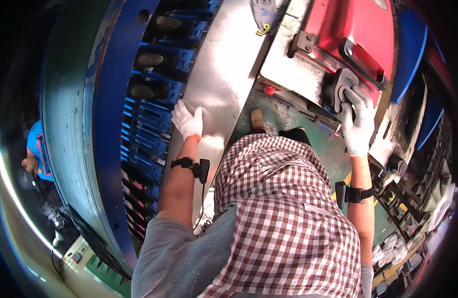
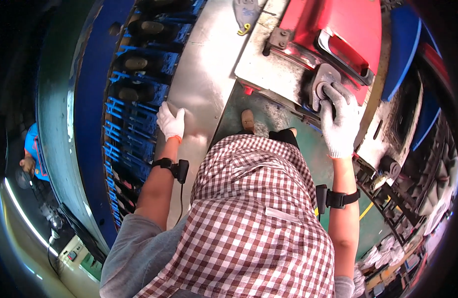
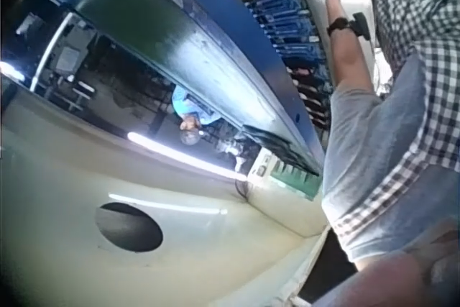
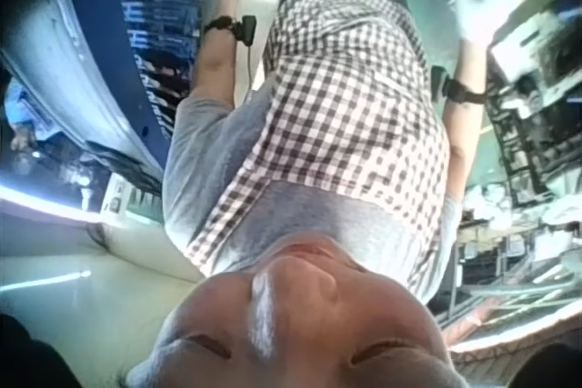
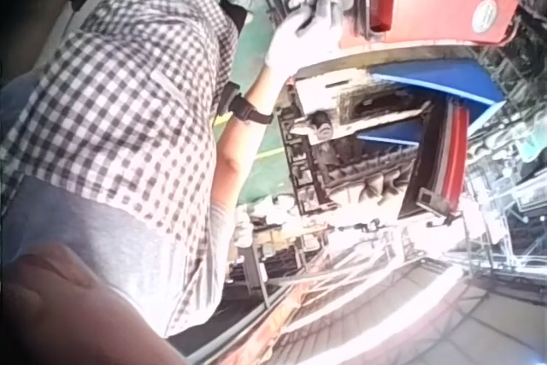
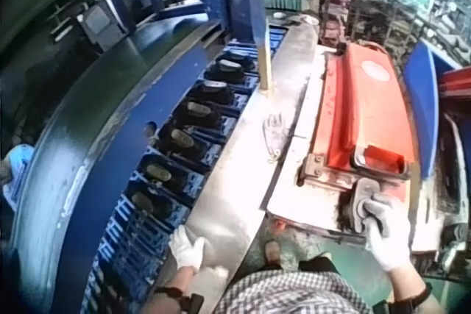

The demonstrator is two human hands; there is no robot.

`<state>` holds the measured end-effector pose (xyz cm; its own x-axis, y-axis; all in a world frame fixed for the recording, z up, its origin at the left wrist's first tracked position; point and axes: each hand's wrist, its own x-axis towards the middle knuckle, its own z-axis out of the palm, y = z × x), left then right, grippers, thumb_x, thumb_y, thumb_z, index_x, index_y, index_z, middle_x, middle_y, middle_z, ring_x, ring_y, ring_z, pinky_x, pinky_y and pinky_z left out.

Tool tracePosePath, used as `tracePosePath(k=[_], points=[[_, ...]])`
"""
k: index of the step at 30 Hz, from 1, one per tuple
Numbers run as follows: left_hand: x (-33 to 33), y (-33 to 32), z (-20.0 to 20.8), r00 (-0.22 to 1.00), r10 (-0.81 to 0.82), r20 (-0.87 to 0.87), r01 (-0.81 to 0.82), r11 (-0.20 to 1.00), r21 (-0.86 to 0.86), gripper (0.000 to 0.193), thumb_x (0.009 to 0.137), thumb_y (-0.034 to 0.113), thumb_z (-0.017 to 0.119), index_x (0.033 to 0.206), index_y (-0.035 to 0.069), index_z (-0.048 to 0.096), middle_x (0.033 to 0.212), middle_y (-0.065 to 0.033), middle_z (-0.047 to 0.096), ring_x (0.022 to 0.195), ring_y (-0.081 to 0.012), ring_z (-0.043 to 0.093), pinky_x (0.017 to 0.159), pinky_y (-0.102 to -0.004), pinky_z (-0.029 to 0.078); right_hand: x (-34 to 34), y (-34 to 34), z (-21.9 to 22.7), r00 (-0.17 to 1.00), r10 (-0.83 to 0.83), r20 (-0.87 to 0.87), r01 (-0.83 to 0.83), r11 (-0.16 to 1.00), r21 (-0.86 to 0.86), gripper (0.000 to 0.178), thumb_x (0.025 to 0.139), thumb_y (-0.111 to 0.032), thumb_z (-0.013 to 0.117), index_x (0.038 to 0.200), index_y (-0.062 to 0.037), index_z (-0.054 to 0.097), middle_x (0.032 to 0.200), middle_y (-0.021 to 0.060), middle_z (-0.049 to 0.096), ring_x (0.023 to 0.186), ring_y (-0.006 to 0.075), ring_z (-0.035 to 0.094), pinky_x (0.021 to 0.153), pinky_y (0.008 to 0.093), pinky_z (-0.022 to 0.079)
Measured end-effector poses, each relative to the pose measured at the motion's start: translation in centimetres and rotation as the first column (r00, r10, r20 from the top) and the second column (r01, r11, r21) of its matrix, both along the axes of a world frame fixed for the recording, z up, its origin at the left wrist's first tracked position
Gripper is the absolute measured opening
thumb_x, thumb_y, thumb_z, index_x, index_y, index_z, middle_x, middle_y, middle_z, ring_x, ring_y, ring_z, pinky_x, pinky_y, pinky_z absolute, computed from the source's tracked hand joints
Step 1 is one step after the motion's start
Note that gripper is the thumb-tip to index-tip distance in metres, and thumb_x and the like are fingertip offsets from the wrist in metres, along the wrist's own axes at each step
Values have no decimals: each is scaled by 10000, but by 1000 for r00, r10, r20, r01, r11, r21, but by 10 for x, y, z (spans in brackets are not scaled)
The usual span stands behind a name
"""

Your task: The person is operating a sole-pressing machine to manufacture shoes.

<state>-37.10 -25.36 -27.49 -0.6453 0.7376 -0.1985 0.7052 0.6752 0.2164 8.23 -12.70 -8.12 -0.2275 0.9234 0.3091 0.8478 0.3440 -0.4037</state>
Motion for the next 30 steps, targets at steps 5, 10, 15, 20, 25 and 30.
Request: tracePosePath(k=[5, 10, 15, 20, 25, 30], points=[[-5, -11, 46, 821, -146, 552, 177, 984, -4, 500, 925, 356, 744, 1291, 25, 670, 1314, -228, 679, 1240, -326, 646, 1063, -413, 496, 5, -1, -4, 1000, 22, 22, -22, 1000, 11, 346, 907, -39, 706, 1246, -104, 724, 1307, 138, 683, 1223, 329, 640, 1068, 424, 487], [35, -31, 77, 554, -152, 818, 714, 593, -373, 520, 978, 503, 625, 1140, 28, 759, 1158, -218, 750, 1107, -358, 705, 968, -405, 526, 0, 0, 0, 999, 25, 28, -25, 1000, -16, 343, 929, -15, 672, 1262, -86, 716, 1320, 144, 673, 1259, 329, 622, 1098, 421, 468], [54, -51, 72, 617, -305, 726, 572, 807, -147, 376, 965, 419, 627, 995, 61, 739, 995, -174, 768, 978, -376, 731, 876, -468, 541, 0, -2, 3, 999, 17, 33, -16, 999, -37, 346, 946, -2, 647, 1280, -74, 705, 1337, 150, 661, 1294, 331, 604, 1130, 422, 449], [24, -37, 34, 790, -600, 125, 610, 748, -263, 197, 924, 306, 636, 907, 110, 643, 833, -162, 741, 836, -387, 725, 758, -534, 530, 2, 2, -1, 999, 40, 29, -41, 998, 39, 334, 914, -26, 698, 1241, -90, 726, 1290, 150, 691, 1207, 332, 654, 1056, 429, 498], [-1, -16, 22, 863, -484, 146, 505, 845, -178, 350, 938, 439, 640, 957, 90, 662, 861, -198, 738, 849, -408, 723, 813, -534, 537, 0, 2, 1, 999, 44, 12, -45, 998, 41, 337, 912, -34, 704, 1244, -92, 724, 1293, 147, 690, 1214, 328, 652, 1062, 425, 498], [41, -6, 47, 697, -219, 683, 617, 668, -416, 543, 978, 542, 582, 1032, 30, 752, 990, -199, 757, 1005, -356, 714, 924, -466, 528, 2, 1, -2, 999, 33, 18, -33, 999, 23, 333, 916, -43, 705, 1245, -95, 724, 1307, 144, 681, 1215, 323, 651, 1062, 422, 499]])
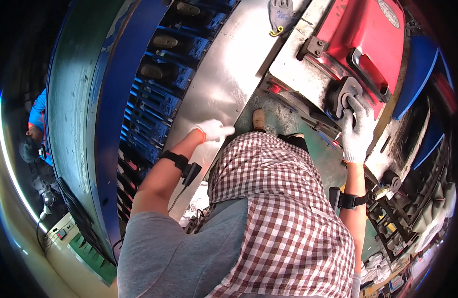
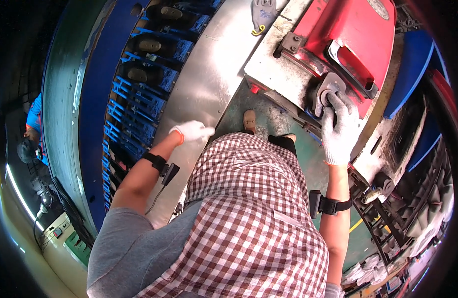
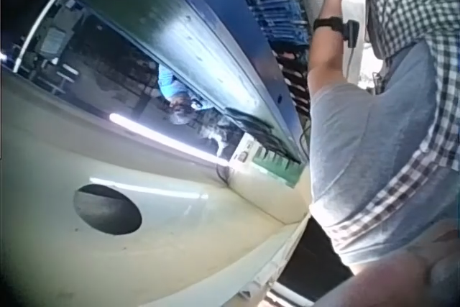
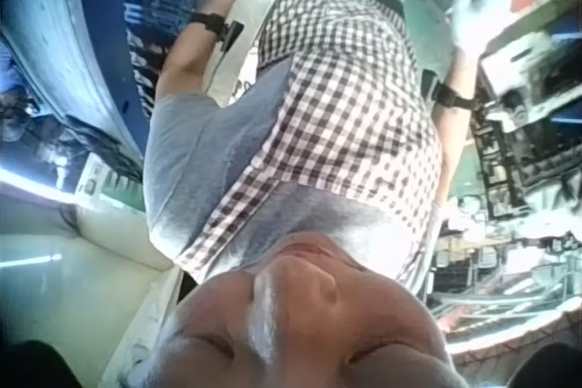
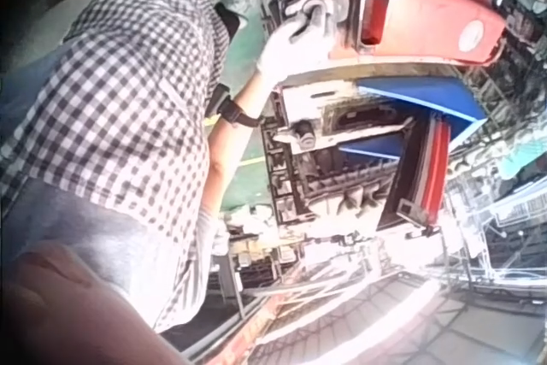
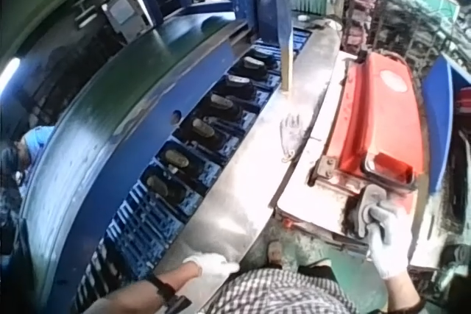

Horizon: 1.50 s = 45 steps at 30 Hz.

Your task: The person is operating a sole-pressing machine to manufacture shoes.

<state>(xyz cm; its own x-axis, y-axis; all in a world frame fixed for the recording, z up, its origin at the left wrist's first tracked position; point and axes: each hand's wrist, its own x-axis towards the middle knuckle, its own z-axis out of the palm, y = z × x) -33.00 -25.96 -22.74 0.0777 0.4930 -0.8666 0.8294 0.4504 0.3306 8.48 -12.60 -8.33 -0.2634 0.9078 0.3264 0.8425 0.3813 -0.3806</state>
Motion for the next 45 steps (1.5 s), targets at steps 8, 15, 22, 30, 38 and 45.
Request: tracePosePath(k=[8, 15, 22, 30, 38, 45], points=[[34, -24, -14, 992, -63, -107, 101, 911, 399, 190, 928, 320, 640, 941, 134, 679, 940, -195, 735, 927, -427, 698, 790, -529, 532, 1, 0, 0, 1000, -8, -14, 8, 1000, 23, 329, 910, -52, 721, 1236, -101, 730, 1282, 146, 691, 1184, 321, 663, 1030, 416, 513], [29, -4, -24, 974, 22, -227, 118, 805, 581, 189, 926, 313, 634, 924, 130, 676, 841, -172, 738, 857, -380, 729, 803, -528, 539, -1, 0, 0, 999, -22, -31, 22, 1000, 3, 327, 906, -42, 716, 1227, -100, 734, 1276, 145, 695, 1183, 319, 663, 1039, 412, 508], [-16, 32, -26, 836, 504, -217, -103, 533, 840, 297, 918, 311, 729, 1147, 123, 709, 1020, -114, 744, 1018, -332, 692, 919, -457, 542, 2, 0, 0, 1000, -7, -9, 7, 1000, 26, 340, 898, -27, 711, 1232, -90, 730, 1288, 144, 694, 1184, 318, 663, 1048, 413, 503], [-75, 14, -46, 516, 838, -178, -474, 452, 756, 588, 937, 430, 682, 1364, 29, 634, 1379, -236, 631, 1262, -406, 612, 1085, -458, 479, 1, -1, -1, 999, -28, -17, 28, 1000, 14, 327, 903, -29, 711, 1225, -87, 730, 1287, 145, 693, 1188, 324, 660, 1047, 416, 503], [-59, -2, -62, 572, 734, -368, -366, 629, 686, 664, 983, 507, 625, 1523, 136, 516, 1452, -205, 587, 1330, -401, 564, 1119, -479, 448, -2, 0, 1, 999, -31, -5, 32, 999, 32, 326, 901, -23, 707, 1219, -90, 728, 1273, 144, 699, 1185, 326, 659, 1040, 417, 503], [-69, 16, -68, 544, 767, -340, -461, 612, 643, 704, 939, 473, 697, 1516, 113, 516, 1434, -215, 594, 1311, -396, 582, 1111, -487, 453, -3, 1, 3, 999, -39, 12, 38, 999, 35, 325, 891, -25, 707, 1207, -97, 734, 1271, 135, 705, 1178, 330, 660, 1040, 422, 498]])
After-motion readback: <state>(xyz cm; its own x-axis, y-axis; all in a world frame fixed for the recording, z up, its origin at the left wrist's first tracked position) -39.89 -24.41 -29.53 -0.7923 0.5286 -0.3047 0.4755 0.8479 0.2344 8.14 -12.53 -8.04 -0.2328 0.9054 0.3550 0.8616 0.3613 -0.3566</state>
